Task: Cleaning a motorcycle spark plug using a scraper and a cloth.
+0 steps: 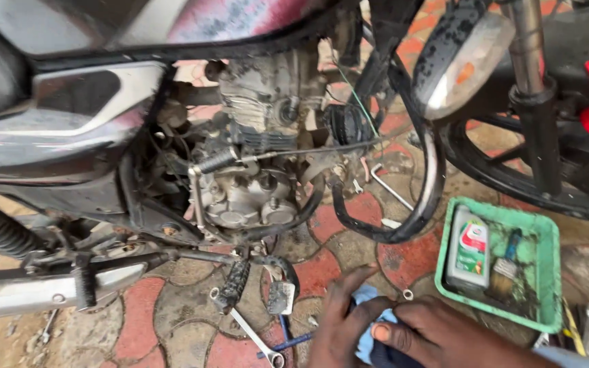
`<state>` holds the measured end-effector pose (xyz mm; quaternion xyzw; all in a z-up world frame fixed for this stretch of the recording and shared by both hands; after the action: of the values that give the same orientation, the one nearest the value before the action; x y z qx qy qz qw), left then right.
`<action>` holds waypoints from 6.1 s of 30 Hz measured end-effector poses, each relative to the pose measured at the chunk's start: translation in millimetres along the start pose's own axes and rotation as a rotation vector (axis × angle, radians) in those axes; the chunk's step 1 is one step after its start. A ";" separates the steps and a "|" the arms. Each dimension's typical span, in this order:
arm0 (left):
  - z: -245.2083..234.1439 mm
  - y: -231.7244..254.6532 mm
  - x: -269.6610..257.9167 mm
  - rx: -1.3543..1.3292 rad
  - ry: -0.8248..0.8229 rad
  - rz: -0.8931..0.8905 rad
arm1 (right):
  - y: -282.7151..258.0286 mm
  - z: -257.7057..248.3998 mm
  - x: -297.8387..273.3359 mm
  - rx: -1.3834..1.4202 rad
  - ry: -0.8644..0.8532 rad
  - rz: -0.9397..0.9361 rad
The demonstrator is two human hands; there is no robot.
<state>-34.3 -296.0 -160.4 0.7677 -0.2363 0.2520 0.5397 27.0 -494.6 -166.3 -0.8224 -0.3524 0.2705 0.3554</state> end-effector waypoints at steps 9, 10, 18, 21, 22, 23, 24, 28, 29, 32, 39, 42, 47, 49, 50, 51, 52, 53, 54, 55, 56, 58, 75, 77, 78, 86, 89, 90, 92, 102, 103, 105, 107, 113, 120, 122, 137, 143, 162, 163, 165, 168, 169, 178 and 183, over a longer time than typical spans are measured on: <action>-102.7 19.4 52.5 0.524 -0.060 0.108 | 19.1 -63.9 -25.1 -0.425 -0.115 0.421; -99.4 18.9 51.7 0.456 -0.082 0.105 | 10.5 -67.6 -34.1 -0.413 -0.114 0.491; -121.3 3.5 36.8 0.618 -0.072 -0.054 | -42.3 -74.9 -34.2 -0.361 -0.055 0.811; -136.8 10.7 50.0 0.674 -0.088 -0.115 | -6.1 -73.3 -34.0 -0.464 -0.124 0.522; -142.4 11.6 47.7 0.671 -0.087 -0.129 | 9.1 -71.4 -32.7 -0.464 -0.138 0.524; -147.5 11.5 46.7 0.603 -0.086 -0.192 | 23.6 -73.0 -29.4 -0.356 -0.208 0.504; -153.2 12.0 46.5 0.533 -0.085 -0.253 | 36.8 -75.7 -25.9 -0.248 -0.277 0.484; -174.1 10.6 26.4 0.543 -0.026 -0.146 | 232.9 -12.3 -25.3 0.088 -0.276 0.465; -179.8 5.8 19.4 0.511 0.033 -0.170 | 308.2 26.5 -31.5 0.358 -0.270 0.345; -194.3 -9.0 -1.8 0.404 0.173 -0.336 | 378.3 133.4 -49.2 0.417 -0.232 0.279; -194.7 -56.6 -36.9 0.352 0.092 -0.932 | 372.3 224.5 -57.4 -0.328 0.086 0.591; -162.5 -88.6 -52.8 0.021 -0.095 -0.566 | 383.1 206.7 -91.4 -0.448 0.104 0.545; -41.8 -69.7 -65.5 -0.054 -0.567 0.091 | 329.6 27.6 -112.5 -0.645 0.125 0.436; -18.8 -69.5 -74.3 0.218 -0.555 0.361 | 313.7 -40.2 -130.5 -0.732 0.161 0.358; -16.2 -72.2 -71.1 0.382 -0.464 0.351 | 309.0 -62.8 -140.6 -0.776 0.184 0.314; -15.0 -75.7 -67.0 0.545 -0.371 0.342 | 303.7 -78.1 -147.1 -0.816 0.211 0.271; -26.0 -76.4 -50.2 0.580 -0.368 0.356 | 303.3 -90.1 -142.3 -0.817 0.234 0.240; -35.7 -74.9 -35.0 0.573 -0.373 0.388 | 305.9 -97.4 -143.1 -0.639 0.208 0.304; -44.1 -73.3 -19.6 0.565 -0.380 0.419 | 310.1 -104.6 -144.2 -0.460 0.176 0.360; -58.9 -67.5 2.3 0.581 -0.392 0.433 | 269.6 -101.1 -133.0 -0.450 0.194 0.347; -74.2 -66.9 26.2 0.662 -0.376 0.170 | 229.0 -96.8 -122.0 -0.327 0.154 0.243; -100.2 -52.6 73.6 0.738 -0.373 -0.093 | 141.6 -68.0 -89.1 -0.184 0.122 0.140; -118.8 -18.6 262.1 1.521 -0.165 -0.009 | -32.9 26.9 4.0 0.969 0.127 0.478; -127.8 -27.2 265.8 1.533 -0.195 0.004 | -41.0 19.9 -1.5 0.956 0.115 0.432; -131.5 -31.7 266.8 1.541 -0.215 0.038 | -45.4 15.7 -4.4 0.941 0.121 0.375; -127.8 -22.6 254.0 1.546 -0.218 0.186 | -53.9 -7.4 -6.6 0.601 0.131 0.214; -121.2 -17.4 250.3 1.559 -0.158 0.126 | -51.0 -5.9 -5.6 0.530 0.128 0.266; -121.7 -14.9 248.4 1.531 -0.108 0.118 | -50.4 -3.1 -4.7 0.488 0.121 0.274; -123.3 -23.6 247.6 1.498 -0.082 0.097 | -47.7 2.7 -2.4 0.491 0.114 0.257; -122.9 -28.2 250.1 1.374 -0.071 -0.002 | -42.1 14.5 1.2 0.480 -0.025 0.337; -121.6 -22.0 250.9 1.370 -0.057 0.013 | -42.6 13.0 1.5 0.469 -0.009 0.333; -119.4 -13.1 251.8 1.321 -0.092 -0.059 | -42.1 11.7 2.4 0.452 -0.022 0.393; -118.2 -1.5 247.6 1.317 -0.083 -0.053 | -32.7 10.1 7.9 0.337 -0.015 0.311; -120.8 -2.6 239.6 1.351 -0.069 -0.033 | -9.9 20.9 24.3 0.150 -0.009 0.156; -128.9 -11.4 253.4 1.364 -0.249 -0.067 | -10.4 25.7 33.3 0.141 -0.036 0.110; -133.5 -32.3 248.4 1.368 -0.264 -0.024 | -20.1 23.7 29.5 0.116 -0.025 0.068; -84.6 26.3 246.8 0.838 -0.045 -0.258 | 12.2 30.1 42.0 0.036 0.003 0.038; -71.9 -31.6 200.3 0.552 -0.520 -0.225 | 15.7 32.8 39.2 -0.132 -0.098 0.131; -153.6 -75.3 33.4 0.629 -0.031 -0.308 | -98.7 -28.0 69.0 0.883 0.208 0.166; -159.9 -80.5 33.9 0.632 -0.047 -0.308 | -87.9 -26.4 77.3 0.898 0.214 0.167; -160.9 -89.1 21.7 0.759 -0.134 -0.059 | -61.1 -14.2 87.4 0.710 0.162 0.095; -175.8 -119.5 0.0 0.837 -0.060 -0.157 | -27.7 10.8 84.0 0.435 -0.153 0.295; -171.7 -90.5 7.4 0.817 -0.073 -0.179 | 1.1 23.7 84.7 0.445 -0.163 0.322; -174.8 -27.8 39.6 0.601 0.019 -0.117 | 260.2 65.6 110.6 -0.949 -0.461 0.495; -173.8 -23.5 40.2 0.626 -0.043 -0.184 | 220.2 88.9 139.7 -1.047 -0.204 0.588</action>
<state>-11.7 -127.8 -100.8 0.9197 -0.0883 0.2461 0.2930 135.0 -461.7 -417.5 -0.9208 -0.2289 0.2254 -0.2212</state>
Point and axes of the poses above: each hand's wrist, its own x-axis towards the middle knuckle, its own z-axis out of the palm, y = z × x, the point moved 2 cm from there along x, towards the middle knuckle, and after that the axes turned 1 degree about -y, right-handed, at the moved point
